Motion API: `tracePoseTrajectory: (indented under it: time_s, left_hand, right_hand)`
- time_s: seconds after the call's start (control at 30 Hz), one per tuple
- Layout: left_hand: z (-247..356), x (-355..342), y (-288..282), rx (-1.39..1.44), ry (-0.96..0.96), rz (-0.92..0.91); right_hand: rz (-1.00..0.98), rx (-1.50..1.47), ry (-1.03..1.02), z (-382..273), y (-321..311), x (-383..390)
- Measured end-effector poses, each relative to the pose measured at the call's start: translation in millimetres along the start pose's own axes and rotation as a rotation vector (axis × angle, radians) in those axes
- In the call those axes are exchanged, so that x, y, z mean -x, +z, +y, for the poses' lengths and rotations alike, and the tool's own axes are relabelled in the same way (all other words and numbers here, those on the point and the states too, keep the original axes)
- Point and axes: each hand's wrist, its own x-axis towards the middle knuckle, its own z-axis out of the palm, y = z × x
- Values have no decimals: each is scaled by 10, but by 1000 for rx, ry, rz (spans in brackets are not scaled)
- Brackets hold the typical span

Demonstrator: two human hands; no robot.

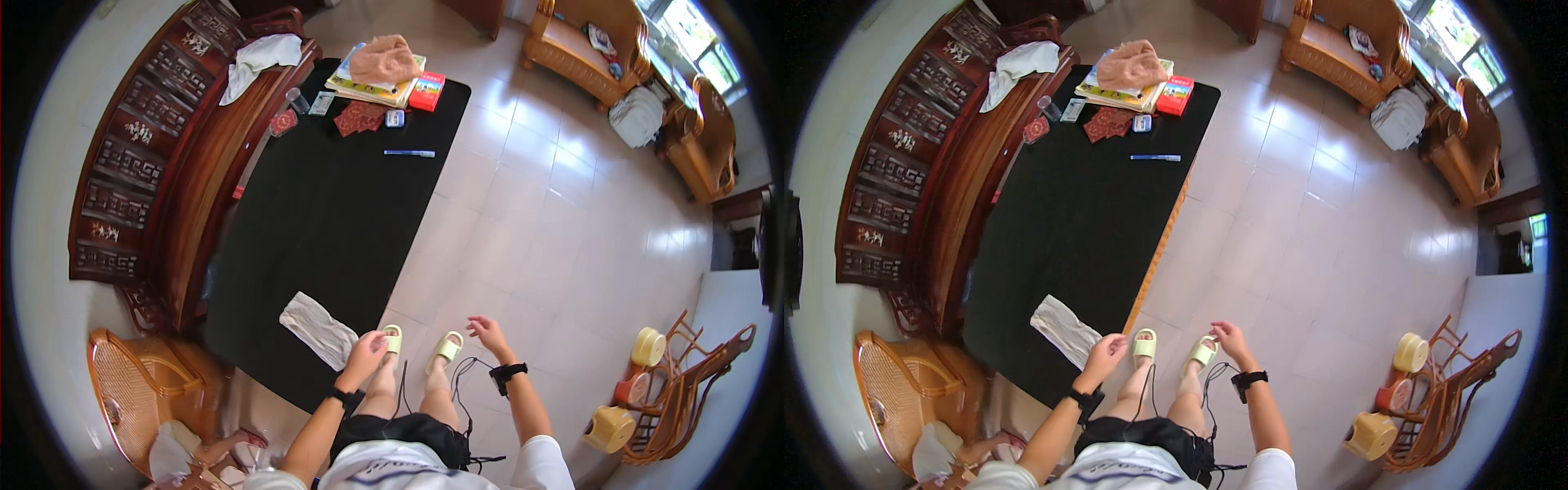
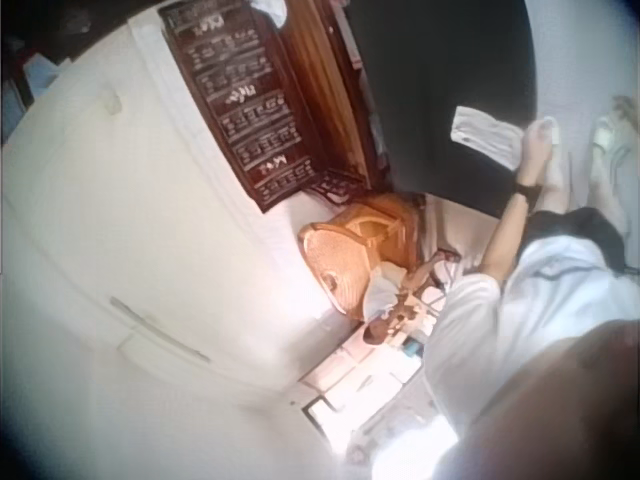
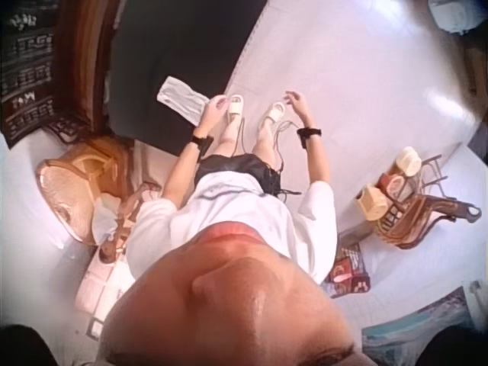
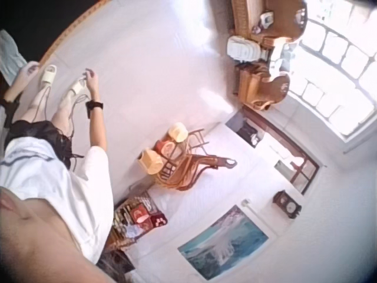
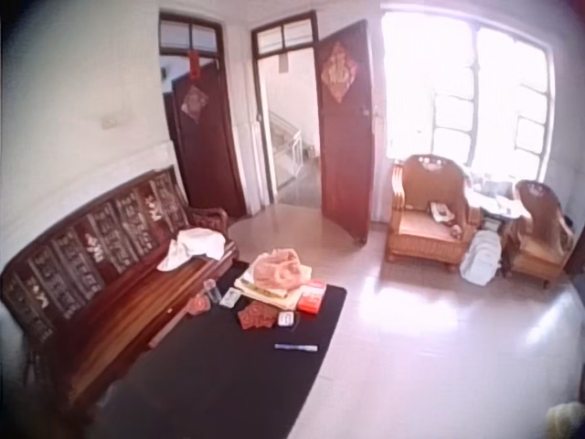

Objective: The person clears books and items from a dark table and wipes the surface with a white cloth.

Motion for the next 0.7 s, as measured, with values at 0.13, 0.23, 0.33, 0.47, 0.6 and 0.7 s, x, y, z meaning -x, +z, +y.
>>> tracePoseTrajectory:
  time_s: [0.13,0.23,0.33,0.47,0.6,0.7]
  left_hand:
    - [747,-206,501,-1,121,-123]
    - [1231,-468,679,62,209,-172]
    - [1608,-939,539,101,294,-148]
    - [1961,-2012,-191,123,419,103]
    - [1626,-3447,-1563,229,268,502]
    - [1204,-4295,-2203,100,103,670]
  right_hand:
    - [33,84,-202,-648,-724,275]
    - [135,73,-254,-1280,-1106,427]
    - [199,49,-309,-1801,-1417,375]
    - [251,160,-412,-2686,-1612,89]
    - [222,189,-460,-3401,-1420,-464]
    - [180,236,-432,-3501,-1440,-995]
